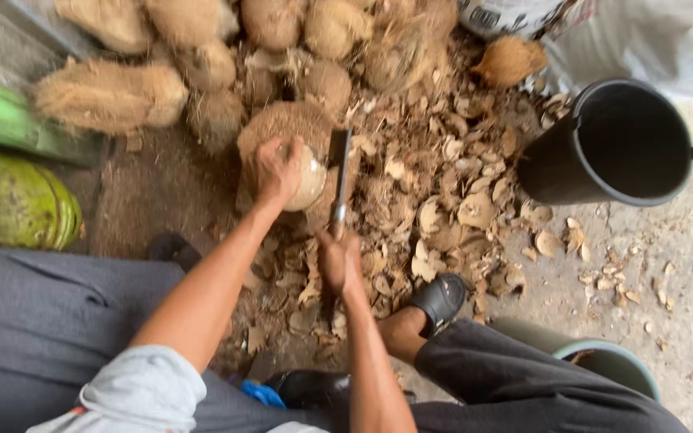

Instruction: The person uses a machete to remove the husk from a coconut, repeatedly striking and rotating the fruit until the husk is fully removed. The peeled coconut is then placed into a green basket.

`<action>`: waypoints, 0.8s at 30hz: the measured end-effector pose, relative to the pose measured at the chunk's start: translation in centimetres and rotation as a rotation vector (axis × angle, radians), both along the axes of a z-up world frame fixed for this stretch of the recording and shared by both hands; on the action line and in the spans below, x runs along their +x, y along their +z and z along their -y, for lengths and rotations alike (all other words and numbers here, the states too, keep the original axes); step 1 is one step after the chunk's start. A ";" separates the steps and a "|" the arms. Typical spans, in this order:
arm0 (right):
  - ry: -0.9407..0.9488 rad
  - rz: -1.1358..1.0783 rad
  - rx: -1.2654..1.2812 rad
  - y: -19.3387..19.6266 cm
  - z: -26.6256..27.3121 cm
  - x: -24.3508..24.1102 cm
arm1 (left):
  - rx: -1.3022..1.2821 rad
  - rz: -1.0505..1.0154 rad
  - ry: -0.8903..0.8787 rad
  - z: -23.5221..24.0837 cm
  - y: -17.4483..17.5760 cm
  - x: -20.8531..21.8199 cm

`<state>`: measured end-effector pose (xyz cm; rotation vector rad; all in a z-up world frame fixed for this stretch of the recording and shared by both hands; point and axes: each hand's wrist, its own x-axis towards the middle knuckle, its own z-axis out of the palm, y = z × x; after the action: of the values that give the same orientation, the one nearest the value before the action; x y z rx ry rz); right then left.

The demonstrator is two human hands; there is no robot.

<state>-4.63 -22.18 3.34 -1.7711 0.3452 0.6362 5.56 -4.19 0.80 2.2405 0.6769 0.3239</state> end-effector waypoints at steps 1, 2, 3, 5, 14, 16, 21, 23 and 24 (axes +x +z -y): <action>-0.011 0.037 0.043 0.2 0.3 -0.5 | 0.011 0.026 0.002 0.1 -0.2 -0.6; -0.067 0.149 0.068 0.6 0.3 0.8 | -0.003 -0.009 -0.004 0.1 0.2 0.8; -0.121 0.262 0.094 0.9 0.3 2.2 | -0.017 -0.044 -0.011 0.0 0.4 2.0; -0.174 0.363 0.153 0.8 0.4 1.4 | -0.041 -0.099 -0.006 0.2 -0.3 0.8; -0.019 0.200 0.112 2.4 -0.2 1.1 | -0.008 -0.060 0.015 -0.3 0.7 1.0; -0.014 0.358 0.099 2.3 0.1 1.0 | -0.198 -0.043 0.040 -0.2 0.6 0.5; -0.187 0.338 0.263 -0.5 -0.7 0.8 | -0.033 0.024 -0.042 -1.0 -1.5 0.4; -0.073 0.196 0.096 -1.7 -0.4 -0.1 | -0.006 0.110 -0.075 -0.7 -2.8 -0.3; 0.036 0.086 -0.031 -2.0 -0.1 0.4 | -0.003 0.204 -0.095 -0.6 -3.0 0.3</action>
<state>-4.23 -22.05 1.33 -1.8319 0.2661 0.5803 5.85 -3.64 -2.16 2.1909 0.4617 0.4949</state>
